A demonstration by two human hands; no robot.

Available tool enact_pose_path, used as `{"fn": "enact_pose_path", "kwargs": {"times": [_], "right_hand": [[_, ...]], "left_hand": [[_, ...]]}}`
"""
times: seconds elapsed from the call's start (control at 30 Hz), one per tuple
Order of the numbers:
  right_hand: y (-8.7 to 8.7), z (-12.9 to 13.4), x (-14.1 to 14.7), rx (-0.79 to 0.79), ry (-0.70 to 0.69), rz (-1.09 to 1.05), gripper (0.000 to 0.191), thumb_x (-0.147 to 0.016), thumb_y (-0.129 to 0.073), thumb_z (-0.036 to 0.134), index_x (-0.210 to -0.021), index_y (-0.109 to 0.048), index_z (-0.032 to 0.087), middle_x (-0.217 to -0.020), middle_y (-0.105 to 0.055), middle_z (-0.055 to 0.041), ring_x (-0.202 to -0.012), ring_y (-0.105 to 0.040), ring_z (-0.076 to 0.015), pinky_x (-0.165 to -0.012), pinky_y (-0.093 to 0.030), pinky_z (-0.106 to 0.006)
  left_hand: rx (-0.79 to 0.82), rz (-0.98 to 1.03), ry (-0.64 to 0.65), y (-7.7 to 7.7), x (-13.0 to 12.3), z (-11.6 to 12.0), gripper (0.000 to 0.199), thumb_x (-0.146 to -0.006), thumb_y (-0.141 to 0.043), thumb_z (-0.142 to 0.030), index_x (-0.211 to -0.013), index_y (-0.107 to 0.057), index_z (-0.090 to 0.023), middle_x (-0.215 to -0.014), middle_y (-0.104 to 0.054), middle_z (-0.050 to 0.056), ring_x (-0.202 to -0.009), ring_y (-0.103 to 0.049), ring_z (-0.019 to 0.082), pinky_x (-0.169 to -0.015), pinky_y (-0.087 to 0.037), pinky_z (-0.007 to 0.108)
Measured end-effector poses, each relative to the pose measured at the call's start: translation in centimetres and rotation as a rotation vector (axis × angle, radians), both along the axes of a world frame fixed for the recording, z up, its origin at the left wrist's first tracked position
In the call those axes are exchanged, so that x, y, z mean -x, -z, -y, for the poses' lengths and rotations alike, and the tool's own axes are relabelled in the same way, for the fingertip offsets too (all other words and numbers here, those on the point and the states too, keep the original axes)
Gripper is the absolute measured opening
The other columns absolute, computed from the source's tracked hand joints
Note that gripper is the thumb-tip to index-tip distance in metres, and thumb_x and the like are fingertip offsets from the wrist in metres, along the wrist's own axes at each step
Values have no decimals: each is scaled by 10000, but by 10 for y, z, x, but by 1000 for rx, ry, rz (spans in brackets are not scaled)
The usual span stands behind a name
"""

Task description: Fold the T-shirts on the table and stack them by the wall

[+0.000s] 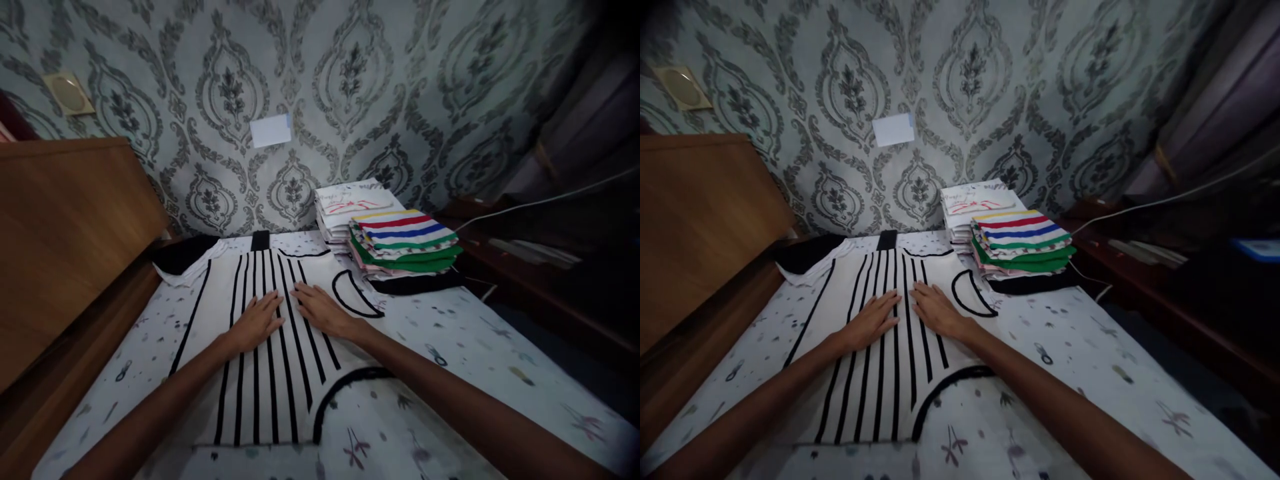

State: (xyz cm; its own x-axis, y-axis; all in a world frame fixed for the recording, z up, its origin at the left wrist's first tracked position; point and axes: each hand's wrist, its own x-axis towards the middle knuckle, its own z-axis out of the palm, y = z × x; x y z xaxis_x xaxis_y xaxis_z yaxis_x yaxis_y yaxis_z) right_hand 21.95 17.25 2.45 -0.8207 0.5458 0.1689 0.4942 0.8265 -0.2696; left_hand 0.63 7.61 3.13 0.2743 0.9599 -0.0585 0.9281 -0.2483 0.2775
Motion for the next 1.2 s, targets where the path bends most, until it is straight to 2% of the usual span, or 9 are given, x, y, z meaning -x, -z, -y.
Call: {"fn": "enact_pose_path", "kwargs": {"times": [0.1,0.2,0.37,0.53,0.73,0.83,0.93,1.07,1.2], "right_hand": [[5,-38,43,33,-13,34,472,-1014,-387,314,-1453,-486,174,-1544,-442,-176,-1459,-370,-277,-1169,-313,-529],[13,-83,56,11,15,63,489,-1017,-397,346,-1470,-467,176,-1576,-398,-166,-1487,-315,-279,-1184,-263,-550],[29,-148,28,-30,152,70,520,-1027,-344,363,-1490,-443,150,-1574,-401,-161,-1491,-310,-268,-1197,-255,-529],[38,-172,11,-36,216,55,506,-1018,-344,356,-1454,-487,141,-1541,-450,-168,-1466,-359,-274,-1182,-301,-502],[23,-170,77,-79,90,-36,439,-1008,-390,325,-1373,-560,151,-1476,-523,-172,-1415,-430,-289,-1158,-335,-497],[22,-170,109,-78,-48,-23,451,-999,-425,326,-1402,-539,158,-1536,-457,-160,-1453,-374,-280,-1169,-331,-474],[28,-171,119,-77,-48,6,470,-1016,-384,325,-1435,-508,152,-1571,-404,-164,-1478,-332,-284,-1175,-318,-498],[32,-165,118,-67,5,25,468,-1022,-359,315,-1435,-508,155,-1590,-373,-162,-1501,-277,-298,-1184,-277,-551],[30,-148,123,-102,-88,-63,459,-1018,-375,330,-1431,-510,182,-1595,-372,-140,-1511,-254,-272,-1209,-240,-531]], "left_hand": [[-30,-66,-96,9,32,-42,610,-1031,-287,-512,-1539,-335,-178,-1647,-256,136,-1535,-196,250,-1227,-173,537],[-76,-139,-230,15,78,-75,577,-1033,-290,-473,-1530,-356,-188,-1640,-277,131,-1529,-220,255,-1216,-192,550],[-150,-232,-419,28,155,-109,542,-1028,-289,-437,-1510,-404,-215,-1613,-345,124,-1512,-267,281,-1179,-268,567],[-185,-236,-428,28,191,-122,558,-1024,-264,-416,-1487,-436,-156,-1566,-439,114,-1458,-382,236,-1167,-338,430],[-203,-391,-469,2,210,-143,427,-932,-412,-281,-1300,-599,-171,-1354,-625,147,-1251,-552,299,-979,-466,440],[-176,-458,-459,-10,212,-152,280,-871,-487,-224,-1058,-690,-175,-1136,-708,151,-1127,-592,323,-932,-454,462],[-205,-504,-455,-16,210,-153,296,-892,-427,-157,-1046,-679,-144,-1145,-684,191,-1156,-563,344,-957,-410,511],[-282,-505,-492,-10,192,-141,377,-928,-362,-157,-1198,-614,-83,-1259,-611,240,-1227,-516,374,-993,-387,547],[-337,-261,-383,16,165,-119,479,-986,-362,-305,-1406,-457,-94,-1448,-522,182,-1347,-467,290,-1116,-362,435]]}}
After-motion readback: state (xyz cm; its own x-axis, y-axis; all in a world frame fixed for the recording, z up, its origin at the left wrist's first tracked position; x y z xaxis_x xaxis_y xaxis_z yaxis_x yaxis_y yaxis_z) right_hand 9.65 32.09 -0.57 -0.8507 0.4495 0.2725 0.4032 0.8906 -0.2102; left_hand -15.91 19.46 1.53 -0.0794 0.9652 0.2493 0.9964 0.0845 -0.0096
